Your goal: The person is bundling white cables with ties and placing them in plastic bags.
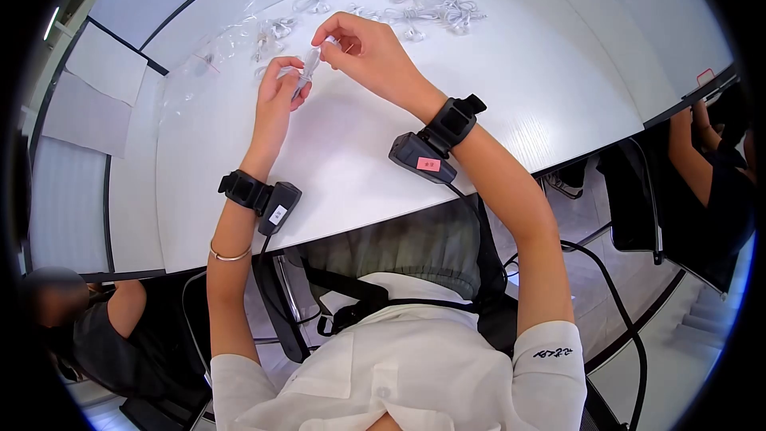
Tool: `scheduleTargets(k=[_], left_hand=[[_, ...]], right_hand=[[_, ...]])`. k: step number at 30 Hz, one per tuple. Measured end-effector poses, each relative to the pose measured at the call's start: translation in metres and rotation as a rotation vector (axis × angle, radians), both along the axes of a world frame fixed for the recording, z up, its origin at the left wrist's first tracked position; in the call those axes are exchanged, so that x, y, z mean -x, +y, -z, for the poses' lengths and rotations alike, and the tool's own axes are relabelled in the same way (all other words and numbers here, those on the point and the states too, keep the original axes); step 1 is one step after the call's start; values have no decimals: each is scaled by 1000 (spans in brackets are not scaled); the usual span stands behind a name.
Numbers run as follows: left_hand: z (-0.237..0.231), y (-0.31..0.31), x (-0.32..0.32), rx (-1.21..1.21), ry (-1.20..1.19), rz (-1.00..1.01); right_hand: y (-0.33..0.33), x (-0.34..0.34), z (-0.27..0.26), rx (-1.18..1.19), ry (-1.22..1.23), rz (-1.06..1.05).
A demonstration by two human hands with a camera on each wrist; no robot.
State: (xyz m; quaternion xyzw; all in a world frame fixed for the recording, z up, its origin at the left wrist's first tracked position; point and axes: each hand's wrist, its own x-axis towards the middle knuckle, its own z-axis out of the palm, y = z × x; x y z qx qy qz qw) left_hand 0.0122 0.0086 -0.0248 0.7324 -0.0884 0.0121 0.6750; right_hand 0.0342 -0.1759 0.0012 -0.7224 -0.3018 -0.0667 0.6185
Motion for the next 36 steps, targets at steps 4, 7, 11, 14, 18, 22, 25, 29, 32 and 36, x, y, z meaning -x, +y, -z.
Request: scheduleTargets(k=[4, 7, 11, 14, 18, 22, 25, 29, 32, 36], left_hand=[[0, 1, -1, 15, 57, 28], [2, 3, -3, 11, 66, 43], [0, 2, 0, -3, 61, 28], [4, 2, -2, 28, 15, 14], [4, 0, 0, -67, -46, -13], [7, 0, -2, -148, -97, -25], [8, 2, -1, -174, -79, -12], [9, 2, -2, -197, -84, -3], [6, 0, 0, -192, -87, -10], [5, 0, 1, -218, -96, 3]], right_hand=[[-2, -1, 0, -15, 81, -51], [0, -3, 7, -30, 105, -66], [1, 0, 4, 28, 53, -29], [-1, 0, 2, 99, -1, -11], [-1, -1, 3, 203, -156, 60], [3, 0, 5, 155, -303, 48], [5, -1, 8, 170, -347, 32], [6, 3, 3, 194, -274, 52], [5, 2, 4, 164, -235, 45], [5, 2, 6, 204, -287, 60]])
